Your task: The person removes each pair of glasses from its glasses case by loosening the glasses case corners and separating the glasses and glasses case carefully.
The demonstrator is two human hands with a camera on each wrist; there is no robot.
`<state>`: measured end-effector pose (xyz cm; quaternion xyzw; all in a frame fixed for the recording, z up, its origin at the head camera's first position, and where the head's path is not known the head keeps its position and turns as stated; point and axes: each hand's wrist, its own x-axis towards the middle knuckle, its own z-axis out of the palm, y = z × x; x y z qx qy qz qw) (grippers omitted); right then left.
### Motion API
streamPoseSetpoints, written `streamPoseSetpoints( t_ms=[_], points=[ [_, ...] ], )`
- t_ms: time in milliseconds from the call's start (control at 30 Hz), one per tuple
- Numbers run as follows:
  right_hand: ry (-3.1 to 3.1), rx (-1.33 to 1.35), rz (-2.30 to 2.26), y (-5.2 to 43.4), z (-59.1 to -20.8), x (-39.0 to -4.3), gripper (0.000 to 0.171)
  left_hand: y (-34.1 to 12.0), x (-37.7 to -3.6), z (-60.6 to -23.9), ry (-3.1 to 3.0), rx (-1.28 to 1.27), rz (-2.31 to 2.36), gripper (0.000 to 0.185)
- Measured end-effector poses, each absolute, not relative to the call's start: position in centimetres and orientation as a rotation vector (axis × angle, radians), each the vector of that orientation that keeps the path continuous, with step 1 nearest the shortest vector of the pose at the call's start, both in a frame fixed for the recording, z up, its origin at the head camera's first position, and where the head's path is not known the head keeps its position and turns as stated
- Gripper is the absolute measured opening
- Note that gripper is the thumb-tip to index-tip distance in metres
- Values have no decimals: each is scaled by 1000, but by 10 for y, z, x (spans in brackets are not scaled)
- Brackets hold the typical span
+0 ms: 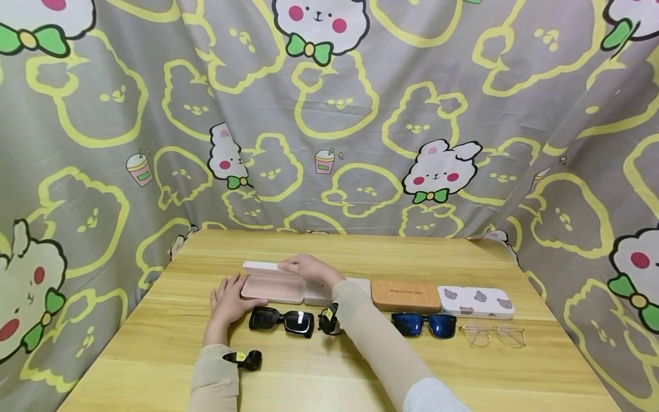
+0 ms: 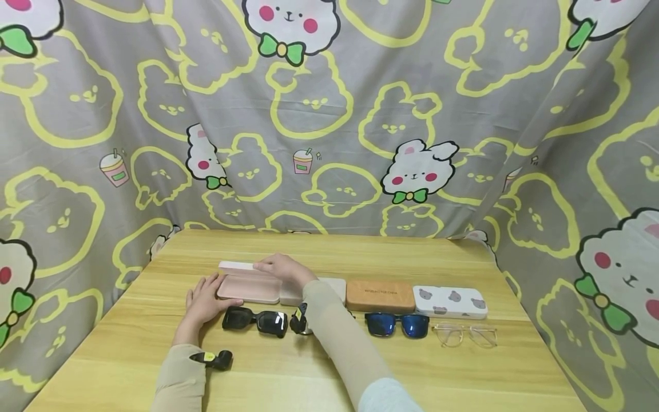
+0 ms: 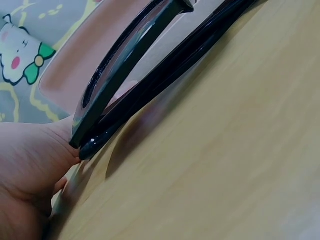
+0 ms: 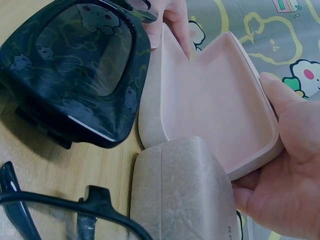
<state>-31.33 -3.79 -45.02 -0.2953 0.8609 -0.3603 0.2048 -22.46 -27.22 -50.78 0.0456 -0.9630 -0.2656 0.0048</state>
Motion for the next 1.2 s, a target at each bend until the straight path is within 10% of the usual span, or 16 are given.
streamPoseSetpoints(
  t_ms=[1200],
  points=[
    [2478,-998,-885,-39,-450,-309,49,-271,-223,-506,-2983,131,-815,101]
  ],
)
